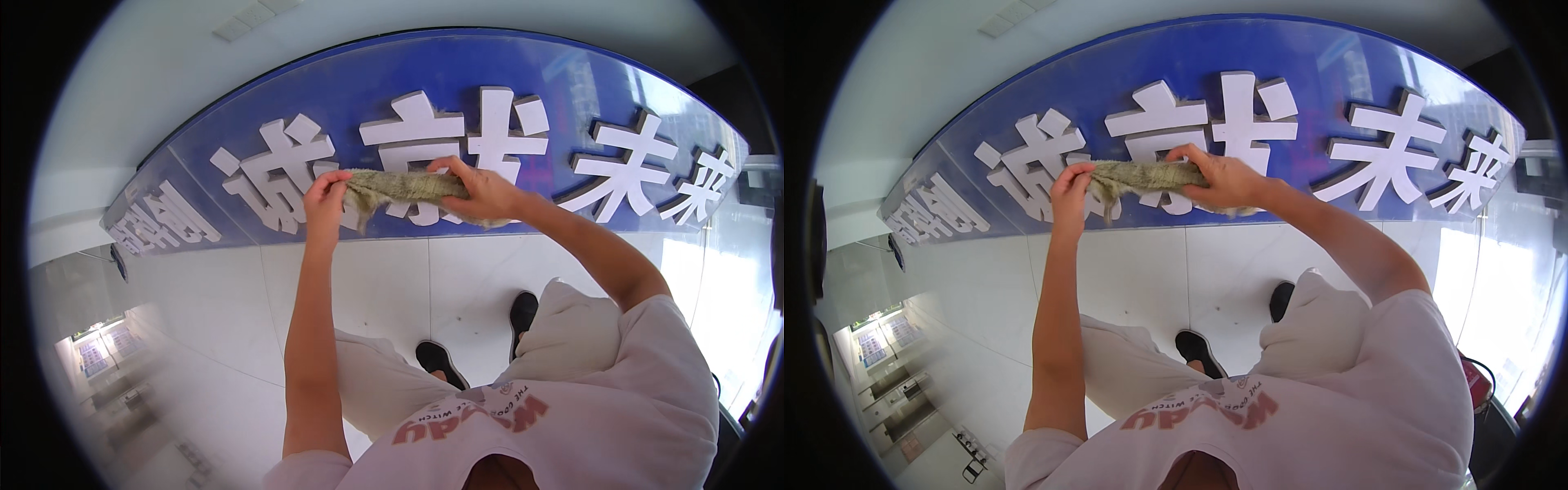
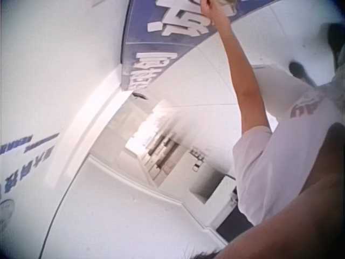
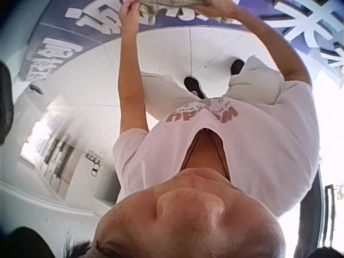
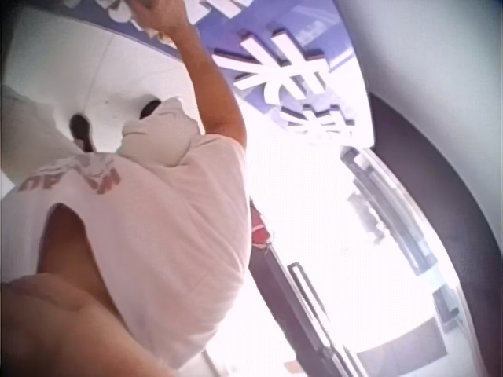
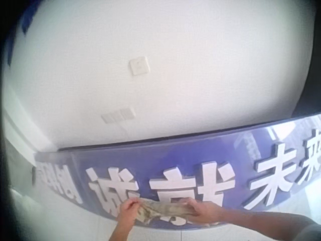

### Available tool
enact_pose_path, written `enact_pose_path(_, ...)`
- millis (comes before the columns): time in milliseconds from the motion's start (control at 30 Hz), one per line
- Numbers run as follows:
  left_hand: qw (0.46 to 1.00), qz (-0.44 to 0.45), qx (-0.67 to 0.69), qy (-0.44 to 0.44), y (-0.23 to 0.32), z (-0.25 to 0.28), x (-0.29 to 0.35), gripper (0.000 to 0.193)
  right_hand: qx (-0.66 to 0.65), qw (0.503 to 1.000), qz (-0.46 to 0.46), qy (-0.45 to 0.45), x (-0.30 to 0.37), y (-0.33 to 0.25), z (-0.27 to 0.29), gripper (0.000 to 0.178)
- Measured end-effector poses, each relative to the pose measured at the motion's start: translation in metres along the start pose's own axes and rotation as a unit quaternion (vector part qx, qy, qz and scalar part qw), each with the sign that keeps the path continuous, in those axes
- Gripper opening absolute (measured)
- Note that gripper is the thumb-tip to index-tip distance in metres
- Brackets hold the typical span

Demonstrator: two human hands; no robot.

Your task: The person wipes a large blue wall-mounted sign with white Chinese characters using a cloth. They move along the sign, cleaning the surface and the raised letters systematically from one end to the other.

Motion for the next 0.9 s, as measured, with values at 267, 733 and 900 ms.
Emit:
enact_pose_path(267,0.814,-0.322,-0.484,-0.019,0.048,-0.076,-0.009,0.023,0.253,0.908,0.075,0.325,-0.014,-0.006,0.032,0.037)
enact_pose_path(733,0.762,-0.37,-0.523,-0.096,0.048,-0.161,0.002,0.037,0.375,0.901,0.003,0.22,-0.009,0.014,0.054,0.046)
enact_pose_path(900,0.811,-0.406,-0.417,-0.057,0.04,-0.146,0.005,0.036,0.293,0.923,0.039,0.247,-0.015,0.006,0.037,0.038)
Point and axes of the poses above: each hand's wrist, its own x-axis away from the middle knuckle, its own z-axis out of the back of the hand, y = z × x, the point moved 9 cm from there along -x, towards the middle knuckle, and after that the axes turned 15 degrees about -z, right-handed, at the moved point
